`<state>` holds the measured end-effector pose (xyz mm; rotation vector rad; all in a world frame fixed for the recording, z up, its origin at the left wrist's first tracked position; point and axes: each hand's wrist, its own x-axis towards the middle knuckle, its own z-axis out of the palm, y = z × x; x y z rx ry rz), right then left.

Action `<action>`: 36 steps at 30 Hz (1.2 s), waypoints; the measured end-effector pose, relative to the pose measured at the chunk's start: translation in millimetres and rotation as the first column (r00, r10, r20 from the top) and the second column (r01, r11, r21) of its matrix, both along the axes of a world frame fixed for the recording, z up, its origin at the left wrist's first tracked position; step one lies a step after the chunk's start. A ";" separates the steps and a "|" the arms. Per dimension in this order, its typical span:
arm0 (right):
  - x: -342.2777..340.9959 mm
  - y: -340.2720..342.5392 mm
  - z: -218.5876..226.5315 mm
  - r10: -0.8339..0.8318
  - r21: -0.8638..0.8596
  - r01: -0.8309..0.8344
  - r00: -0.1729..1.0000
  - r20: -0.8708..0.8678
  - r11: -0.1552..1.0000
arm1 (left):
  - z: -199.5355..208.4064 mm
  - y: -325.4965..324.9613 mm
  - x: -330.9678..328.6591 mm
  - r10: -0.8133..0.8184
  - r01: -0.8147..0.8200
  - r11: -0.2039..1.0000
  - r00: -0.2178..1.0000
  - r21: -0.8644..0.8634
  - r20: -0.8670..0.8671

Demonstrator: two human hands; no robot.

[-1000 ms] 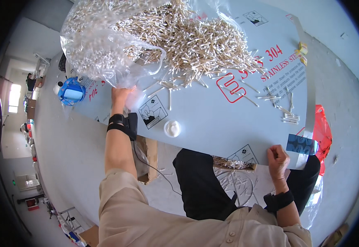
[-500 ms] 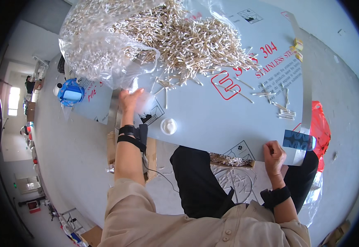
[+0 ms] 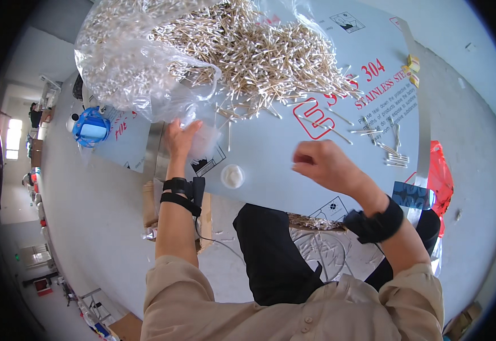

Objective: Packaging cotton swabs into small plastic containers and applying labels.

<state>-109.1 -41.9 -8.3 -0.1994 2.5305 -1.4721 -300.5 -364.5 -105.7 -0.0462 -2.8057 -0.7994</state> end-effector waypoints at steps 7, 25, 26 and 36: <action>-69.1 -50.8 -59.5 0.235 0.167 -0.188 0.912 -0.337 0.968 | 5.1 42.1 1.8 -0.126 0.121 0.990 0.990 -0.075 -0.069; -99.8 -55.4 -78.4 0.248 0.599 0.030 0.893 -0.376 0.800 | 1.0 -14.6 -6.1 -0.024 0.022 0.998 0.998 0.053 0.050; -95.6 -52.5 -75.5 0.277 0.611 0.045 0.864 -0.421 0.791 | 4.3 -13.4 -5.6 -0.023 0.020 0.998 0.999 0.052 0.050; 11.4 -5.0 -42.5 0.069 0.395 0.139 0.881 -0.469 0.908 | -2.0 -27.4 82.8 -0.207 0.210 0.977 0.930 -0.022 -0.304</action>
